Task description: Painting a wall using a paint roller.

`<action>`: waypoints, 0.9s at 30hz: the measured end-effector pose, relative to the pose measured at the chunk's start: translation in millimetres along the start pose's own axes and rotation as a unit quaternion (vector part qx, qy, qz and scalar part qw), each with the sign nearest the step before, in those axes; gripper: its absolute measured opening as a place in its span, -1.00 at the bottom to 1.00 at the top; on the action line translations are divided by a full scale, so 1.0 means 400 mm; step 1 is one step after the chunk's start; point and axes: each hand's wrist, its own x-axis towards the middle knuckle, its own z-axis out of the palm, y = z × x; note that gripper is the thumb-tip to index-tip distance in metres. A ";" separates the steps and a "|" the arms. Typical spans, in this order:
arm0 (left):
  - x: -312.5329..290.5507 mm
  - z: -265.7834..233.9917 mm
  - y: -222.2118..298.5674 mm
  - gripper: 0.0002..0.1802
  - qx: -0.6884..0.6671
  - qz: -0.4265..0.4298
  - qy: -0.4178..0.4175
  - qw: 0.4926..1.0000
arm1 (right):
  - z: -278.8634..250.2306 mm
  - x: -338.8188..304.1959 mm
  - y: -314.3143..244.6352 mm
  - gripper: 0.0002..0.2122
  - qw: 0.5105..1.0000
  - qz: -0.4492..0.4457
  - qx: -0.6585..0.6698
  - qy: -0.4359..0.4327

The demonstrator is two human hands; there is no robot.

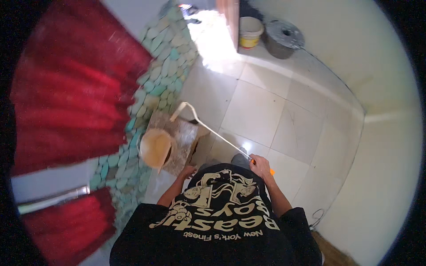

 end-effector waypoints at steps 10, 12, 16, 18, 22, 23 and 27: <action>0.103 0.128 0.539 -0.53 0.310 0.263 0.052 0.912 | -0.044 -0.184 0.366 -0.87 0.922 0.331 0.125 0.160; 0.060 0.168 0.675 -0.52 0.257 0.226 0.040 0.939 | -0.029 -0.216 0.442 -0.87 0.899 0.353 0.141 0.217; 0.040 0.261 0.879 -0.47 0.308 0.265 -0.024 0.913 | 0.004 -0.261 0.541 -0.92 0.851 0.395 0.140 0.315; 0.062 0.303 0.962 -0.46 0.320 0.259 -0.055 0.910 | 0.009 -0.266 0.569 -0.93 0.810 0.433 0.215 0.331; 0.198 0.393 1.078 -0.46 0.307 0.326 -0.103 0.888 | -0.044 -0.236 0.618 -0.86 0.693 0.525 0.363 0.335; 0.265 0.412 1.110 -0.48 0.410 0.358 -0.155 0.825 | -0.039 -0.248 0.622 -0.85 0.725 0.511 0.301 0.350; 0.475 0.448 1.233 -0.58 0.471 0.353 -0.268 0.763 | -0.061 -0.224 0.688 -0.78 0.742 0.512 0.219 0.374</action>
